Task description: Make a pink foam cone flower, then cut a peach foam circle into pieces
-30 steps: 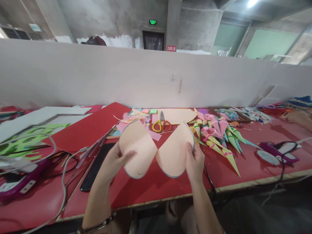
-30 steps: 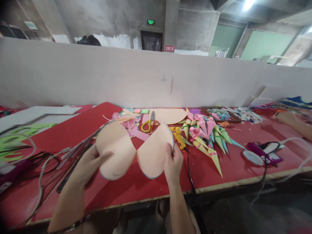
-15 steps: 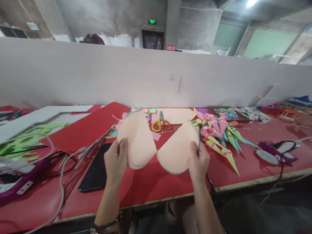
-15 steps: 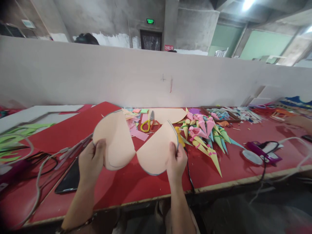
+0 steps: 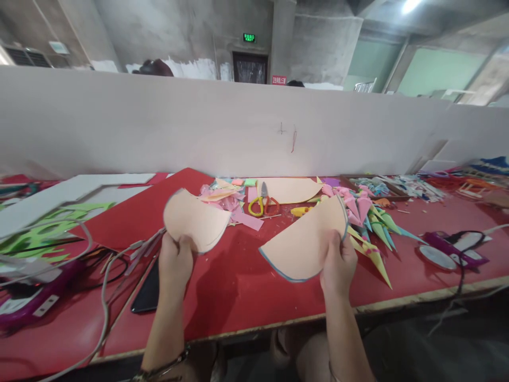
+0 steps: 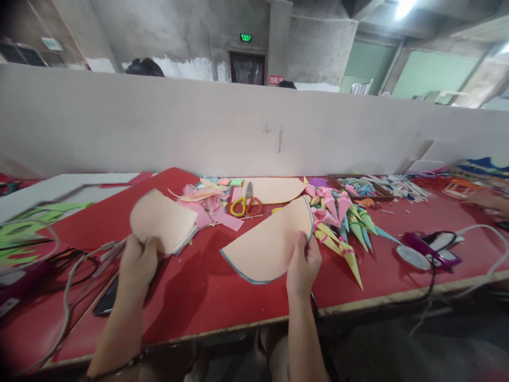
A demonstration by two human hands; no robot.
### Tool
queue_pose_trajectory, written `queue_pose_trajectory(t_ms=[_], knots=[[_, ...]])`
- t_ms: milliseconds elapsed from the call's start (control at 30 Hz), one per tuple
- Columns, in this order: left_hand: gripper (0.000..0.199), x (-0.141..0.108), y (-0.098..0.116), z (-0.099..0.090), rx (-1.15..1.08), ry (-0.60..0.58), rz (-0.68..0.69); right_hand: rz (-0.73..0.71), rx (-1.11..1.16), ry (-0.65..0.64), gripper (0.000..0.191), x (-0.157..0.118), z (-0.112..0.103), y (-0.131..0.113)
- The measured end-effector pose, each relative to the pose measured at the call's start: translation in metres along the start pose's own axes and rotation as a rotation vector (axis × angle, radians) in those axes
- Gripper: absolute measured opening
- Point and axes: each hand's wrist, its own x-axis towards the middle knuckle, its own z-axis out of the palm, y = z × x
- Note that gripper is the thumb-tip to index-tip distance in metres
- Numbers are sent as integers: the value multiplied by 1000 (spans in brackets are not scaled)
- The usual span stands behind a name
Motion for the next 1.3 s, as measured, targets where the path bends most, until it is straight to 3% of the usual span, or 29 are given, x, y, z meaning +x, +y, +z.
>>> queue_pose_trajectory(t_ms=[100, 167, 200, 267, 333, 400, 467, 533, 667, 833, 933, 1033, 1167, 1300], knots=[[61, 0, 3, 8, 65, 91, 4, 144, 160, -66, 35, -6, 5, -1], [69, -4, 9, 9, 84, 168, 69, 214, 231, -70, 38, -9, 8, -2], [65, -7, 13, 9, 54, 141, 103, 237, 253, -62, 40, -11, 9, -2], [52, -15, 20, 9, -80, -128, 133, 258, 276, -42, 44, -14, 12, -3], [49, -28, 28, 12, -253, -583, 109, 247, 277, -47, 45, -18, 15, -2], [59, -43, 35, 19, -385, -935, 60, 225, 246, -83, 43, -22, 17, -2], [61, -57, 42, 27, -452, -1023, -14, 198, 187, -139, 40, -26, 17, -2], [55, -67, 47, 35, -412, -1018, -87, 146, 98, -178, 39, -29, 16, -3], [47, -70, 50, 44, -386, -850, -180, -58, -41, -285, 36, -30, 13, -5], [55, -63, 47, 40, -408, -692, -218, -457, -114, -582, 33, -32, 10, -10], [65, -62, 40, 39, -414, -712, -212, -601, -127, -789, 39, -35, 10, -12], [77, -62, 27, 42, -452, -740, -181, -665, -174, -902, 48, -39, 11, -13], [81, -62, 14, 46, -539, -770, -172, -753, -270, -964, 56, -43, 13, -13], [81, -64, 19, 46, -582, -779, -131, -804, -331, -974, 54, -45, 15, -13]])
